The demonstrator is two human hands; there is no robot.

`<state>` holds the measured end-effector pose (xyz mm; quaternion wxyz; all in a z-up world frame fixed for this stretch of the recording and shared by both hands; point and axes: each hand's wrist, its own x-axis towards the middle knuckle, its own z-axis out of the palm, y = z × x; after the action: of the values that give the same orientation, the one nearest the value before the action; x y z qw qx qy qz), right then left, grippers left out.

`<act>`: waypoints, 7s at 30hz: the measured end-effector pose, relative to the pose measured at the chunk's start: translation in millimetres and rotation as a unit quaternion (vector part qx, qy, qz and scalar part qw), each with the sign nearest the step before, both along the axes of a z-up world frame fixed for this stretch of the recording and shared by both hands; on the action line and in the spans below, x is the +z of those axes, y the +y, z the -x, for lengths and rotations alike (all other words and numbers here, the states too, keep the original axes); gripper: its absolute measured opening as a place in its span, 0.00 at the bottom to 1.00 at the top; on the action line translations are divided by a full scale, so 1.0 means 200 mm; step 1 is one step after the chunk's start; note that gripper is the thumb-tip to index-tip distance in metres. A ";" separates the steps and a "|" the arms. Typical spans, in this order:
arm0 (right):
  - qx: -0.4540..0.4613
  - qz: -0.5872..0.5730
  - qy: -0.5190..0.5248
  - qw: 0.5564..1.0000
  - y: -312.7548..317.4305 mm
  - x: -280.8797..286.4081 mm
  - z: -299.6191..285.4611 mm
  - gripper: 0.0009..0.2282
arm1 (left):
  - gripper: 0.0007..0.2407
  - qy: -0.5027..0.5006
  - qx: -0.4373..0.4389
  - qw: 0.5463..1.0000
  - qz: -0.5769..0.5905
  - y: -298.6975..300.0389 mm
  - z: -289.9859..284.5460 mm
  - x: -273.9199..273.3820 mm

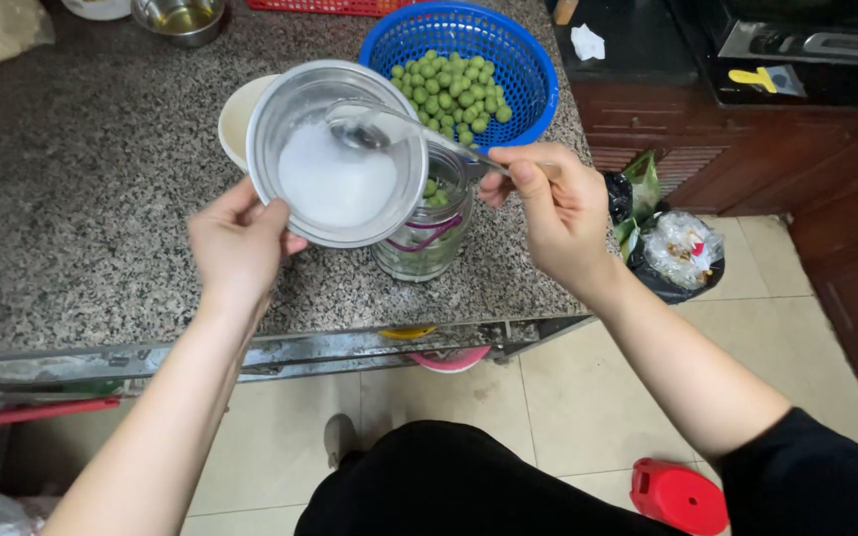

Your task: Layering green plums and sugar in a glass jar for preservation.

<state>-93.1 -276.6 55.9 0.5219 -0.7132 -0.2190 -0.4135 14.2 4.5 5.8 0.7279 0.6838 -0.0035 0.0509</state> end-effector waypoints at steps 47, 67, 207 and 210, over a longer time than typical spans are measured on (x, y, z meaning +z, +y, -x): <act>-0.171 0.231 -0.021 0.958 -0.10 -0.20 0.16 0.08 | 0.17 -0.275 -0.033 0.951 -0.138 -0.44 -0.21 -0.13; -0.174 0.228 -0.039 0.957 -0.11 -0.27 0.17 0.08 | 0.17 -0.454 0.019 0.875 -0.166 -0.45 -0.16 -0.10; -0.081 -0.503 0.548 0.663 6.92 -1.13 4.95 0.17 | 0.21 -0.218 -0.182 0.482 -0.829 7.59 4.18 -2.74; -0.103 -0.518 0.533 0.661 6.97 -1.16 5.02 0.17 | 0.19 -0.248 -0.244 0.439 -0.828 7.65 4.22 -3.04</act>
<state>-1096.3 1117.7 -176.7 0.7885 -0.4440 0.4212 -0.0607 -829.0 1533.5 -603.0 -0.2352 0.8897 -0.3912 0.0115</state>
